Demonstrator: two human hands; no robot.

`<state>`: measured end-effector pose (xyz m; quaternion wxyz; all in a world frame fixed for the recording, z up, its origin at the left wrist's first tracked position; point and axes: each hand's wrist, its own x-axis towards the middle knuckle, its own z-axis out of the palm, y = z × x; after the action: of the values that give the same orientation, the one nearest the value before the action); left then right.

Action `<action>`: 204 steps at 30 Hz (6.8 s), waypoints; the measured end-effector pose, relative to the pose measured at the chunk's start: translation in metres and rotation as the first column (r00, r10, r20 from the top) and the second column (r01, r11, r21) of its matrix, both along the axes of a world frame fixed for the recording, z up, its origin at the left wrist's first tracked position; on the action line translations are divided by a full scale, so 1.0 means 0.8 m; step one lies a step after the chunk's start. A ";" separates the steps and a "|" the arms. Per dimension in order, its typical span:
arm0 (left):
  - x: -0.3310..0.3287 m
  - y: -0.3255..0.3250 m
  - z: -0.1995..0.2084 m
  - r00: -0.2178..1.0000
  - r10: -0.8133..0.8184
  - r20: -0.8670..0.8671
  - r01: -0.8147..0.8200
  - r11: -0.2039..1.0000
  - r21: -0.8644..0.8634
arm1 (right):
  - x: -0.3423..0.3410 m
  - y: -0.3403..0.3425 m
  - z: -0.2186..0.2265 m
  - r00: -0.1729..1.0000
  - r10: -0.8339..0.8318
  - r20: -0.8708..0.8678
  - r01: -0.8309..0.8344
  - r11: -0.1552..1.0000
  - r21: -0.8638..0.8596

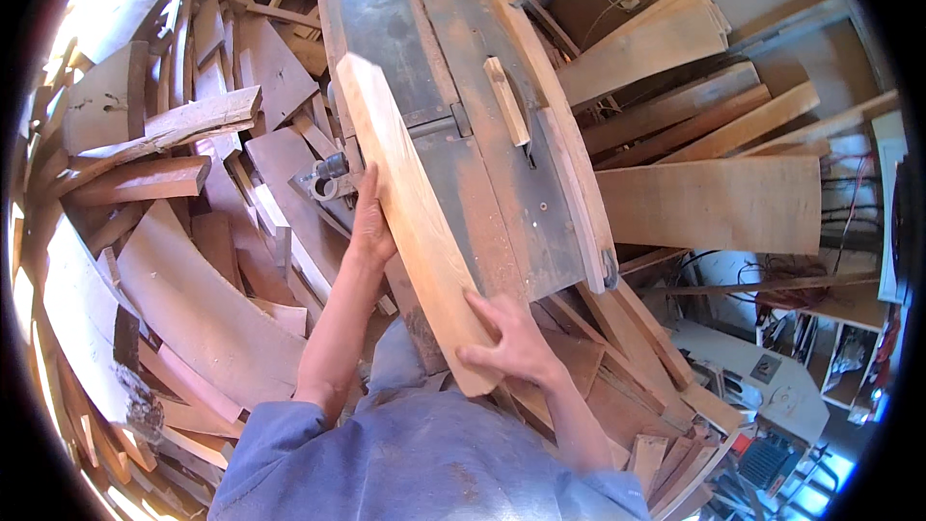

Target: The person uses a table saw to cut and trim wooden planks in a workshop. They feed the wood through the saw blade, inspect the cut edges, and stack the finished pieces. The person also clears sawdust from the machine's surface.

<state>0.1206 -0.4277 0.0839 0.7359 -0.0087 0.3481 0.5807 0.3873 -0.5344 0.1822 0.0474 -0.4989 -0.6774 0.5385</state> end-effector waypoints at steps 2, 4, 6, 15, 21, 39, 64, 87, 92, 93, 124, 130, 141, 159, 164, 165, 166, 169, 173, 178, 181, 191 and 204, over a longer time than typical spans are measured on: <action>0.049 -0.026 -0.005 0.990 -0.005 -0.141 -0.009 0.995 -0.097 | 0.041 -0.054 -0.003 0.998 -0.049 0.028 0.047 0.997 0.069; 0.096 -0.059 -0.016 0.990 -0.002 -0.141 -0.018 0.989 -0.146 | 0.085 -0.109 -0.012 0.983 -0.180 0.036 0.176 0.979 0.106; 0.146 -0.100 -0.019 0.992 -0.011 -0.126 -0.008 0.989 -0.150 | 0.123 -0.170 -0.009 0.947 -0.320 -0.032 0.320 0.947 0.006; 0.314 -0.189 -0.034 0.900 -0.233 -0.368 0.230 0.972 -0.054 | 0.211 -0.340 -0.026 0.744 -0.667 -0.043 0.656 0.742 -0.139; 0.326 -0.189 -0.051 0.891 -0.295 -0.346 0.272 0.956 -0.114 | 0.224 -0.346 -0.047 0.708 -0.700 -0.093 0.692 0.714 -0.108; 0.131 -0.016 0.071 0.962 -0.067 -0.264 0.122 0.973 0.197 | 0.099 -0.134 -0.049 0.907 -0.395 -0.149 0.415 0.769 0.487; 0.157 -0.146 -0.079 -0.713 0.062 -0.699 0.322 0.914 -0.247 | 0.163 -0.401 -0.155 0.872 -0.216 0.438 -0.005 0.893 0.451; 0.047 0.072 -0.112 -0.776 0.056 -0.629 0.261 0.936 -0.238 | 0.023 -0.227 -0.180 0.896 -0.195 0.399 0.009 0.906 0.424; 0.030 0.097 -0.116 -0.775 0.063 -0.629 0.255 0.942 -0.220 | 0.017 -0.204 -0.187 0.923 -0.184 0.339 -0.002 0.876 0.482; 0.028 0.103 -0.114 -0.774 0.063 -0.631 0.256 0.941 -0.220 | 0.019 -0.201 -0.193 0.940 -0.186 0.285 0.011 0.853 0.522; -0.066 0.323 -0.115 -0.796 0.090 -0.599 0.276 0.934 -0.225 | -0.079 0.011 -0.214 0.992 -0.059 0.114 -0.040 0.698 0.715; -0.101 0.392 -0.137 -0.810 0.151 -0.566 0.284 0.946 -0.154 | -0.105 0.073 -0.220 0.992 -0.075 0.103 -0.028 0.661 0.750; -0.141 0.503 -0.112 -0.782 0.152 -0.604 0.324 0.928 -0.185 | -0.154 0.196 -0.219 0.992 -0.107 0.060 0.023 0.645 0.764; -0.178 0.612 -0.109 -0.764 0.159 -0.625 0.329 0.930 -0.165 | -0.202 0.301 -0.222 0.992 -0.113 0.048 0.031 0.612 0.790; -0.190 0.622 -0.109 -0.758 0.153 -0.635 0.325 0.931 -0.164 | -0.217 0.322 -0.223 0.992 -0.103 0.067 0.007 0.592 0.806; -0.194 0.620 -0.106 -0.749 0.148 -0.646 0.327 0.930 -0.167 | -0.220 0.328 -0.223 0.993 -0.096 0.076 -0.006 0.582 0.813; -0.182 0.617 -0.100 -0.766 0.163 -0.622 0.391 0.887 -0.248 | -0.221 0.336 -0.225 0.989 -0.110 0.095 -0.015 0.573 0.819; -0.186 0.589 -0.107 -0.775 0.210 -0.596 0.454 0.841 -0.295 | -0.229 0.348 -0.225 0.988 -0.105 0.113 -0.035 0.563 0.826; -0.181 0.498 -0.141 -0.686 0.313 -0.657 0.452 0.891 -0.047 | -0.246 0.368 -0.222 0.988 -0.086 0.125 -0.059 0.540 0.839; -0.139 0.277 -0.080 -0.311 0.416 -0.854 0.320 0.892 0.319 | -0.250 0.389 -0.231 0.981 -0.112 0.159 -0.086 0.484 0.871; -0.111 0.134 -0.048 -0.063 0.246 -0.967 0.212 0.950 0.228 | -0.256 0.399 -0.230 0.974 -0.110 0.196 -0.124 0.462 0.878; -0.030 -0.125 -0.002 0.087 0.181 -0.980 0.253 0.947 0.198 | -0.311 0.506 -0.239 0.973 -0.071 0.218 -0.175 0.384 0.906; -0.028 -0.115 0.025 0.528 0.062 -0.847 0.030 0.995 0.092 | -0.262 0.418 -0.096 0.959 -0.210 0.192 0.048 0.784 0.618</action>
<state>0.0981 -0.5194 0.1037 0.4685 0.3063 0.6335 0.5342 0.1779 -0.2001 0.1051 0.1559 -0.5666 -0.7786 0.2203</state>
